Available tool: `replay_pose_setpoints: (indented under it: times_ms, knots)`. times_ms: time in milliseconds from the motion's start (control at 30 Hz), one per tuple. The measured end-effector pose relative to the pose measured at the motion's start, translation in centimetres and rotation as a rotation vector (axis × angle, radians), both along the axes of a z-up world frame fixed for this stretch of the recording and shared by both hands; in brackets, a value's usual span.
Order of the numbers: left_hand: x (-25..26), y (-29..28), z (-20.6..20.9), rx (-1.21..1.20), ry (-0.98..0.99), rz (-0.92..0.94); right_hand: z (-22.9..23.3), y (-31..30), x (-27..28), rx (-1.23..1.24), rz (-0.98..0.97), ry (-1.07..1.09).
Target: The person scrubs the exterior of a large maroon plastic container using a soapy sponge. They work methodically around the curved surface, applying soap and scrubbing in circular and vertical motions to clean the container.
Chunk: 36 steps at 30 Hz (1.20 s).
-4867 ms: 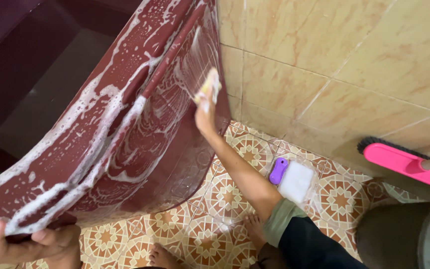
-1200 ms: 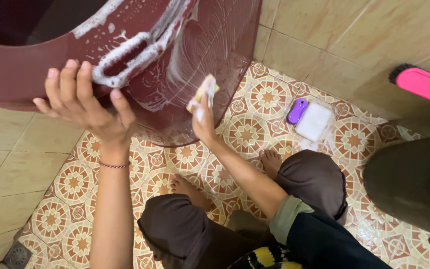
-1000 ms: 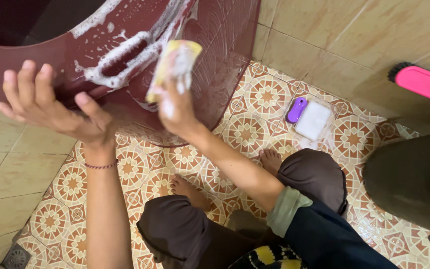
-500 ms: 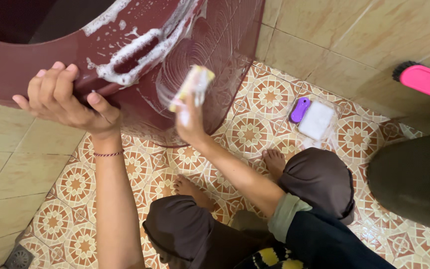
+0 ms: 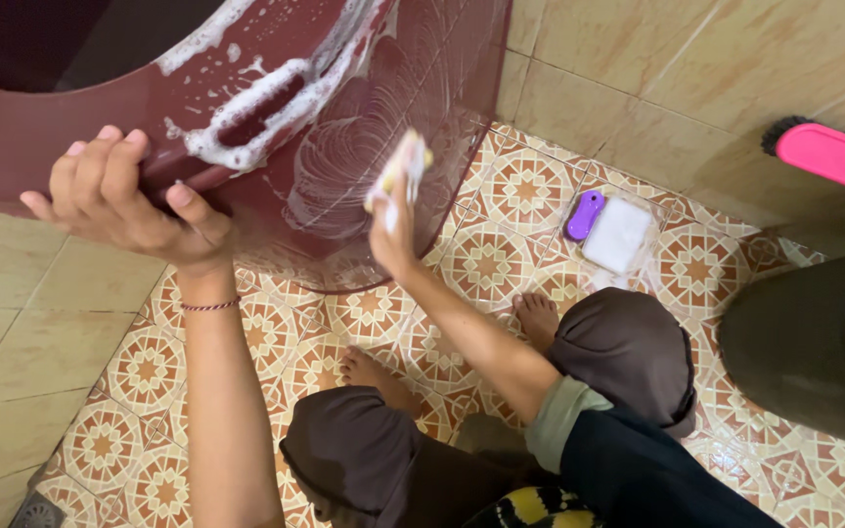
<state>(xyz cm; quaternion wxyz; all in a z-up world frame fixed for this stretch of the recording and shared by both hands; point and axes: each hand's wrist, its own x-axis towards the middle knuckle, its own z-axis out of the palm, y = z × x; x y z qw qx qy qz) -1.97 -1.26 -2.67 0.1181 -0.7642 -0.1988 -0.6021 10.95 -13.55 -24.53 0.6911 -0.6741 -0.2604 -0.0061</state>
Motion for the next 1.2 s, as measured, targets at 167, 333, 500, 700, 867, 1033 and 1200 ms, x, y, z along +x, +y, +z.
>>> replay_pose_setpoints:
  times_ms: [167, 333, 500, 700, 867, 1033, 1200]
  knots:
    - [0.0, 0.0, -0.2, -0.005, -0.009, 0.004, 11.7, 1.3, 1.2, 0.126, -0.056, -0.355]
    - [0.0, 0.5, -0.6, -0.007, -0.017, 0.002, 6.7, -1.0, -1.2, -0.080, -0.040, -0.775]
    - [-0.2, 0.8, -1.0, -0.005, -0.007, 0.003, -0.1, -1.3, 1.3, 0.084, 0.031, -0.022]
    - [-0.3, 0.7, -0.7, -0.004, -0.012, -0.018, 7.5, 1.8, 4.4, 0.108, -0.054, -0.025]
    - [-0.2, 0.6, -0.5, 0.002, -0.015, -0.014, 8.1, 0.8, 2.7, 0.167, 0.048, -0.224]
    - [-0.3, 0.5, -0.6, -0.011, -0.003, -0.006, 0.0, -0.2, 5.3, -0.027, 0.073, 0.430]
    - [0.0, 0.8, -0.8, 0.001, -0.042, -0.025, 2.4, 2.6, 10.7, -0.011, -0.065, 0.242]
